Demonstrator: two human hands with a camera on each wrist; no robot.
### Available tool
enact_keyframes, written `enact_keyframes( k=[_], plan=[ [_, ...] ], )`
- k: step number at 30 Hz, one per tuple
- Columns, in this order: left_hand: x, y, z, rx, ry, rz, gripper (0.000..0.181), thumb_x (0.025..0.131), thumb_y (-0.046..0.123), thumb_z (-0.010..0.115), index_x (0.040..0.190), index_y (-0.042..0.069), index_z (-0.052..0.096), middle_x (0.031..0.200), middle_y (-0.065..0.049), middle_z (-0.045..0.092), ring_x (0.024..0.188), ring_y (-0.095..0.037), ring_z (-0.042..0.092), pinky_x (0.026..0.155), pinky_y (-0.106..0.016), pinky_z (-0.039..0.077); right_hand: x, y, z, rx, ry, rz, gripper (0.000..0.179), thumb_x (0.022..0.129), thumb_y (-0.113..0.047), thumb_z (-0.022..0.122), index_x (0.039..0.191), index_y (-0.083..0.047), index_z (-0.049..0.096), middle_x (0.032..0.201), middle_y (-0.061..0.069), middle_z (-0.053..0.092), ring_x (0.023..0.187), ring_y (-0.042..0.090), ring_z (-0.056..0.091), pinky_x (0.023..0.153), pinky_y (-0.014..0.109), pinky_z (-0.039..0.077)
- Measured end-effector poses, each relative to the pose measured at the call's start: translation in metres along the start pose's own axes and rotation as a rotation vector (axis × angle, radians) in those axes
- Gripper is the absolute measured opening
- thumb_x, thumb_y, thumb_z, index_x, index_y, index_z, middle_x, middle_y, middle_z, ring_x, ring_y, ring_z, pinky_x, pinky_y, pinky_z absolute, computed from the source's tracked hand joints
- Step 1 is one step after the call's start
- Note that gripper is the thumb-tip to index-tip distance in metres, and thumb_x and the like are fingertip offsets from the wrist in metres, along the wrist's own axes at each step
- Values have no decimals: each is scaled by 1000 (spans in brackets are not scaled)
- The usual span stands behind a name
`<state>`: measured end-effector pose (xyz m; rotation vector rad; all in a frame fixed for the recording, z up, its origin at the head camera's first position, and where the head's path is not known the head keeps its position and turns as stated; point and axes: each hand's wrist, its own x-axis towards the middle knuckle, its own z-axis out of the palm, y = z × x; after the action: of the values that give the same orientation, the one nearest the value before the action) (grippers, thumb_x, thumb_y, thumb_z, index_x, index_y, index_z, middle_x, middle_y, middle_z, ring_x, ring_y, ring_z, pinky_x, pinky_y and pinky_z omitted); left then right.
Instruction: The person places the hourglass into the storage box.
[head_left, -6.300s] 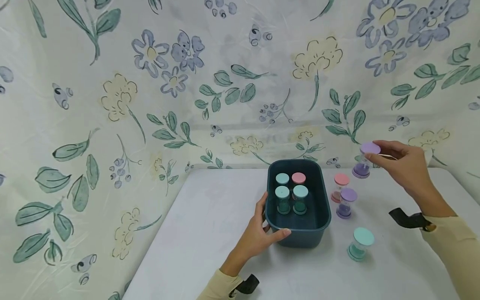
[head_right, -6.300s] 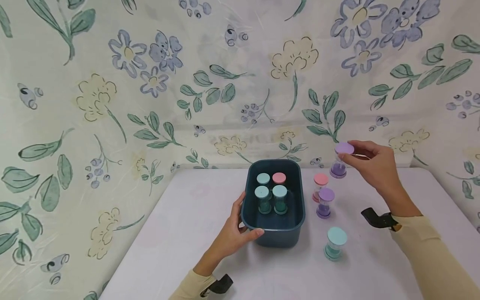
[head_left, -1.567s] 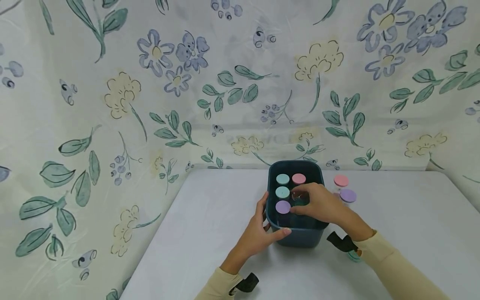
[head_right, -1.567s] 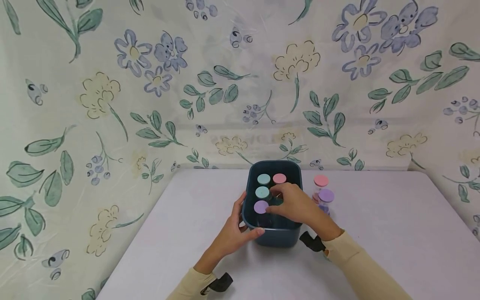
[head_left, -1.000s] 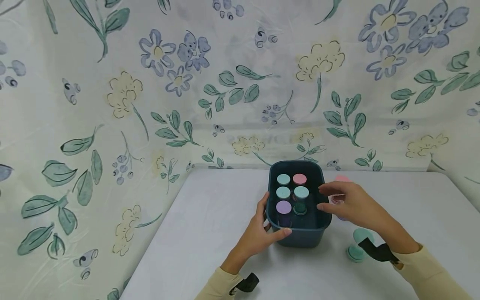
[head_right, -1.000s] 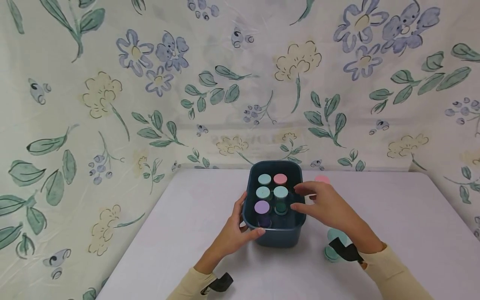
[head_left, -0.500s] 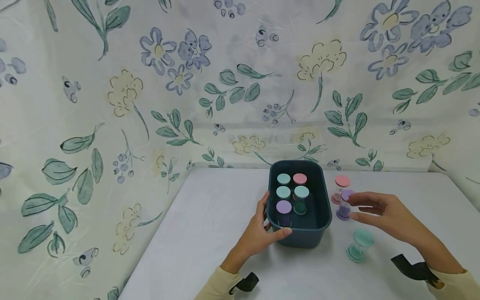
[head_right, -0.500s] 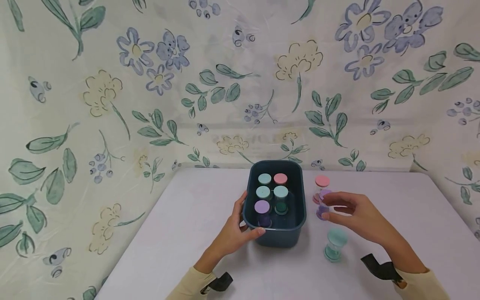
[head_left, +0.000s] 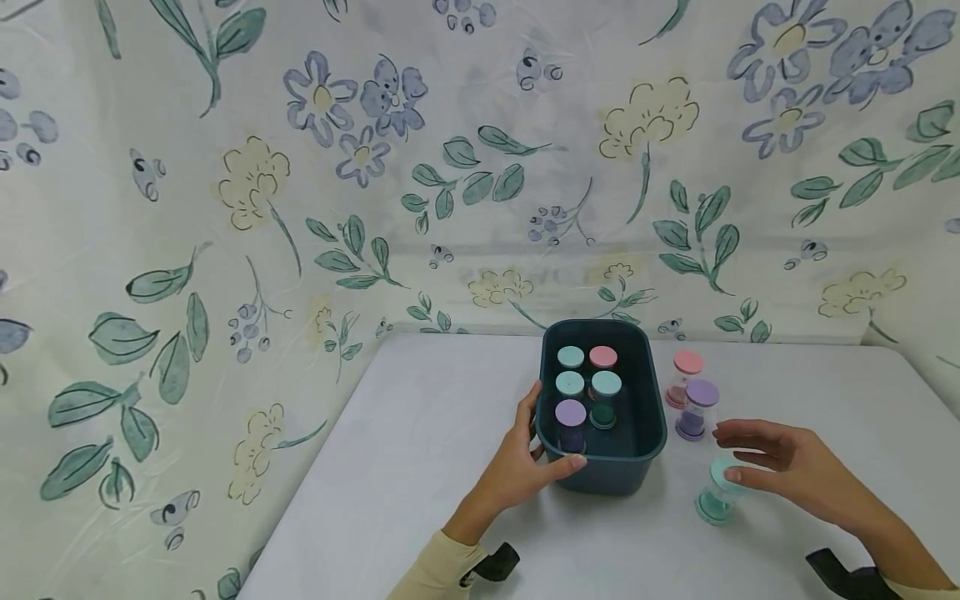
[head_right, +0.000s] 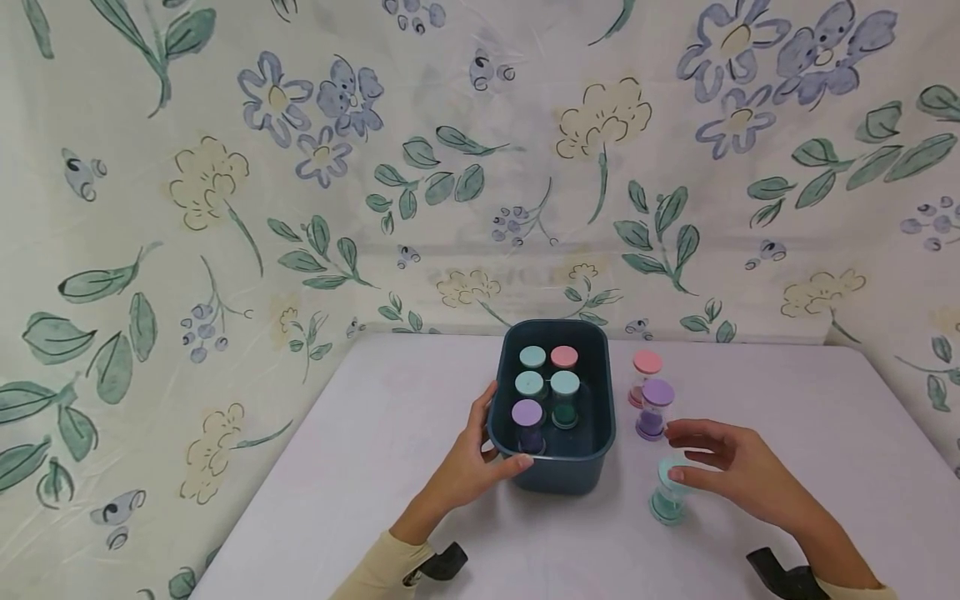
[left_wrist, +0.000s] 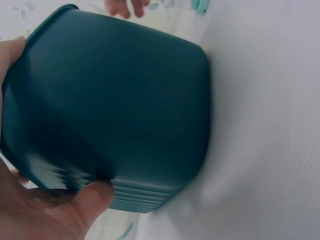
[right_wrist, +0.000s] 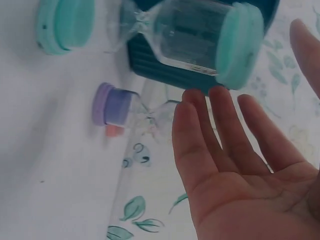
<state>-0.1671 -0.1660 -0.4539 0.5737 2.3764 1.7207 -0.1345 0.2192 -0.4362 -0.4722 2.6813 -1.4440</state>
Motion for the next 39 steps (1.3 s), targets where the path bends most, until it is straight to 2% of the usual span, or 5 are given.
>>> enact_keyframes(
  k=[8,12,19,31,39],
  plan=[
    [0,1,1,8,2,-4,111,86,54,79,166,34,4,172,-2,25,155,-33,35,115,-59,45,-7,13,8,77,-39,38,58,89,-14,81,139,5,57,121,-21,70,108,-18,59,87,9,55],
    [0,1,1,14,4,-3,111,86,54,79,165,35,4,171,-2,25,155,-33,36,115,-59,45,-9,16,11,73,-37,44,57,88,-14,82,138,3,59,122,-19,71,108,-18,59,87,10,55],
    [0,0,1,10,6,1,111,86,54,79,165,36,4,172,-1,25,155,-33,35,115,-59,45,-12,18,14,67,-49,113,59,89,-18,82,139,2,58,119,-23,68,105,-16,60,87,25,63],
    [0,-2,0,6,2,0,112,86,55,79,166,35,3,171,-2,26,155,-33,35,115,-59,45,-15,16,21,67,11,171,55,90,-20,81,136,1,60,113,-24,68,100,-14,62,83,14,59],
    [-1,-1,0,5,-1,-2,113,86,55,79,166,35,3,170,-2,28,154,-33,36,114,-59,46,-9,7,17,74,84,69,47,92,-14,78,133,3,63,111,-30,67,101,-12,63,82,13,58]
  ],
)
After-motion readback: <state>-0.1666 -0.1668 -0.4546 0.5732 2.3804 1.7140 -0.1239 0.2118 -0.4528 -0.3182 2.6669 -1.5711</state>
